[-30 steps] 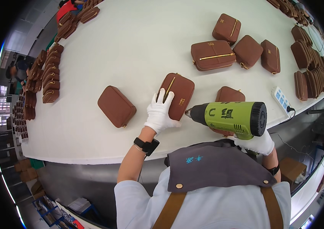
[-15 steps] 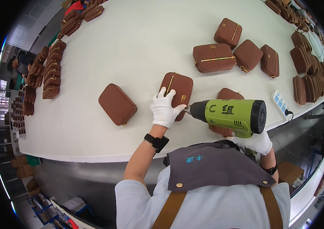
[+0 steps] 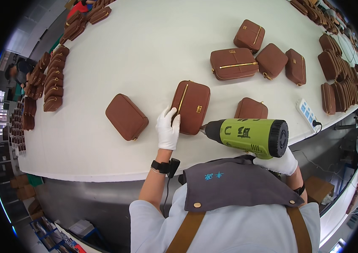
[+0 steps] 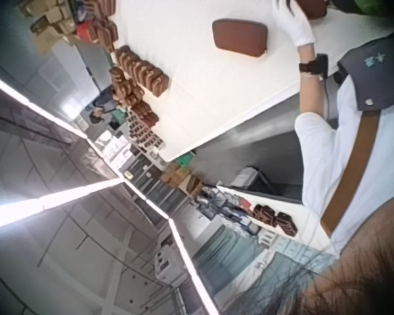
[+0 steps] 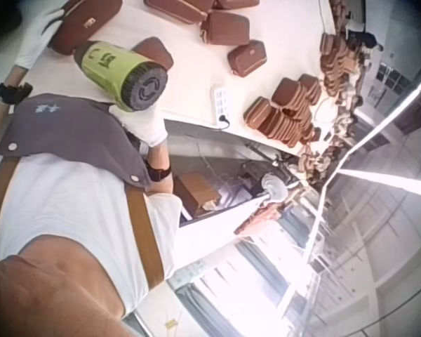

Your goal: The person uses a green heat gun to apply heat to the surface of brown zippered pouches on a white table. They handle the pouches one by one, rotating them to cover different sides, and then place them into a growing stack. The process is repeated for multiple pouches in a factory setting.

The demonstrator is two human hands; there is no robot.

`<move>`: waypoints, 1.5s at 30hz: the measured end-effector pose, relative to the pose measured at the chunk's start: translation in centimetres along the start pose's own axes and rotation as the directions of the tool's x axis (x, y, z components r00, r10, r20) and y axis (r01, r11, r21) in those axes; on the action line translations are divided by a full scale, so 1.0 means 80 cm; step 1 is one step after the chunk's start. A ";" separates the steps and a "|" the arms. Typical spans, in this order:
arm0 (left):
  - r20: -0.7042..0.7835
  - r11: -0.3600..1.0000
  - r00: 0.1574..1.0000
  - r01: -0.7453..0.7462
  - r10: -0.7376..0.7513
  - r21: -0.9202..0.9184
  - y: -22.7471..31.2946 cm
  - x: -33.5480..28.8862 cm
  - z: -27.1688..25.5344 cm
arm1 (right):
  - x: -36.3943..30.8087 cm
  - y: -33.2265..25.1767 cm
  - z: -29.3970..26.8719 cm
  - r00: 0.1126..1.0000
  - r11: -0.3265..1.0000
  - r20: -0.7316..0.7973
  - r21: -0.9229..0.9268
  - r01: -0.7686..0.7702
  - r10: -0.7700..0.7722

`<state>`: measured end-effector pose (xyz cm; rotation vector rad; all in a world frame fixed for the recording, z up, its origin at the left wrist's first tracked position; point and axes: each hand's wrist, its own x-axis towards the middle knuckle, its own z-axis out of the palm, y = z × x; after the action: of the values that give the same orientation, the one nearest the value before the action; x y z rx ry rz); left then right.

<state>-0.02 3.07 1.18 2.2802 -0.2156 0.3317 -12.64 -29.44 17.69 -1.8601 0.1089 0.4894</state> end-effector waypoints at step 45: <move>0.530 0.903 0.847 -0.198 -0.038 0.381 0.057 0.170 0.084 | 0.077 -0.031 -0.033 0.944 0.989 -0.315 0.133 -0.060 0.100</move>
<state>12.85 -5.65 4.21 2.7648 -0.5741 -0.2522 -5.52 -30.03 18.25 -1.8066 0.4266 0.2248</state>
